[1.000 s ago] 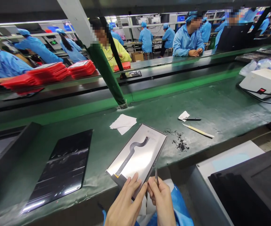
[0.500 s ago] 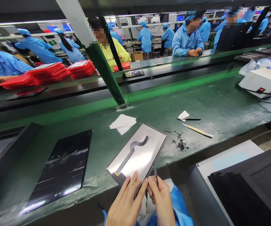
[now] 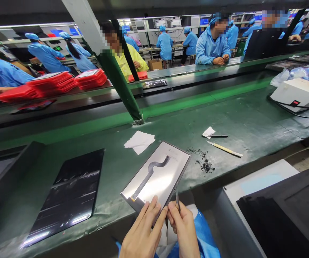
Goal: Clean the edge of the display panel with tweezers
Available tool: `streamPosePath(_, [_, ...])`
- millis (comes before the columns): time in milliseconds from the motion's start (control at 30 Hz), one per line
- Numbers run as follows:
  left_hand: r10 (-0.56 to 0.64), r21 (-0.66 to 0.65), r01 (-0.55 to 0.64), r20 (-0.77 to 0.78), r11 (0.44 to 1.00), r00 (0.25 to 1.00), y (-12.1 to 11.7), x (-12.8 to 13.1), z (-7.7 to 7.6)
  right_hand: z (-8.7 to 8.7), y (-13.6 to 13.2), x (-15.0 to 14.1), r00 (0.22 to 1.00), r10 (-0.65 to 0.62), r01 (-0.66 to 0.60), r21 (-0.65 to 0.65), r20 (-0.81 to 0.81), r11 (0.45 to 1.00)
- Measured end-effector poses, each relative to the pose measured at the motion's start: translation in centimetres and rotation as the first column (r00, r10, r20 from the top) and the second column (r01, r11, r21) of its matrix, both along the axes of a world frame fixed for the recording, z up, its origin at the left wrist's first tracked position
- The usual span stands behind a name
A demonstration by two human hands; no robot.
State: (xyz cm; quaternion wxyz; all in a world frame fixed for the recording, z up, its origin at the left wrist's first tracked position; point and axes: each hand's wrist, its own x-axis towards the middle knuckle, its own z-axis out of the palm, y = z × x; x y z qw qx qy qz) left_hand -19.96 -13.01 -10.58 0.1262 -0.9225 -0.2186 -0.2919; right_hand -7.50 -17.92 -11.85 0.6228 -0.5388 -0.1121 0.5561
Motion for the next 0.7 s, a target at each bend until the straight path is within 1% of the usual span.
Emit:
streamPosePath(100, [-0.002, 0.004, 0.002, 0.042, 1.000, 0.999, 0.1, 0.4, 0.3, 0.2, 0.1, 0.0, 1.000, -0.001, 0.001, -0.011, 0.003, 1.000])
streamPosePath(200, [-0.011, -0.048, 0.017, 0.111, 0.999, 0.994, 0.3, 0.5, 0.5, 0.7, -0.2, 0.6, 0.995, 0.069, -0.068, -0.017, 0.069, 0.998])
streamPosePath(267, [-0.042, -0.098, 0.057, 0.155, 0.994, 0.987, 0.5, 0.2, 0.6, 0.9, -0.8, 1.5, 0.967, 0.136, -0.139, 0.001, 0.217, 0.990])
streamPosePath(300, [-0.056, -0.117, 0.078, 0.177, 0.990, 0.983, 0.5, 0.1, 0.6, 1.0, -1.3, 2.1, 0.929, 0.162, -0.176, 0.011, 0.332, 0.984])
streamPosePath(333, [-0.065, -0.132, 0.092, 0.194, 0.987, 0.979, 0.6, 0.0, 0.6, 1.1, -1.8, 2.6, 0.867, 0.176, -0.205, 0.013, 0.466, 0.979])
streamPosePath(367, [-0.067, -0.141, 0.097, 0.209, 0.985, 0.976, 0.6, -0.1, 0.6, 1.2, -2.4, 3.1, 0.779, 0.186, -0.235, 0.003, 0.599, 0.972])
streamPosePath(433, [-0.072, -0.149, 0.104, 0.210, 0.983, 0.975, 0.6, -0.2, 0.6, 1.6, -3.2, 4.1, 0.533, 0.197, -0.316, -0.023, 0.823, 0.949])
streamPosePath(500, [-0.081, -0.149, 0.114, 0.208, 0.982, 0.975, 0.6, -0.1, 0.7, 2.2, -3.5, 4.7, 0.276, 0.141, -0.376, -0.028, 0.951, 0.926])
streamPosePath(533, [-0.085, -0.149, 0.118, 0.211, 0.982, 0.974, 0.6, 0.0, 0.8, 2.5, -3.5, 4.9, 0.170, 0.089, -0.387, -0.016, 0.981, 0.922])
streamPosePath(567, [-0.088, -0.146, 0.121, 0.214, 0.982, 0.973, 0.6, 0.0, 0.8, 2.9, -3.3, 5.0, 0.084, 0.036, -0.390, 0.000, 0.996, 0.921])
streamPosePath(600, [-0.090, -0.141, 0.123, 0.219, 0.982, 0.972, 0.6, 0.1, 0.9, 3.2, -3.1, 5.1, 0.017, -0.011, -0.387, 0.017, 1.000, 0.922])
streamPosePath(633, [-0.090, -0.137, 0.123, 0.225, 0.983, 0.970, 0.7, 0.1, 0.9, 3.5, -2.8, 5.1, -0.033, -0.043, -0.383, 0.027, 0.999, 0.923])
streamPosePath(700, [-0.090, -0.136, 0.124, 0.231, 0.983, 0.969, 0.7, 0.1, 0.9, 3.9, -2.4, 5.0, -0.098, -0.073, -0.375, 0.032, 0.993, 0.927])
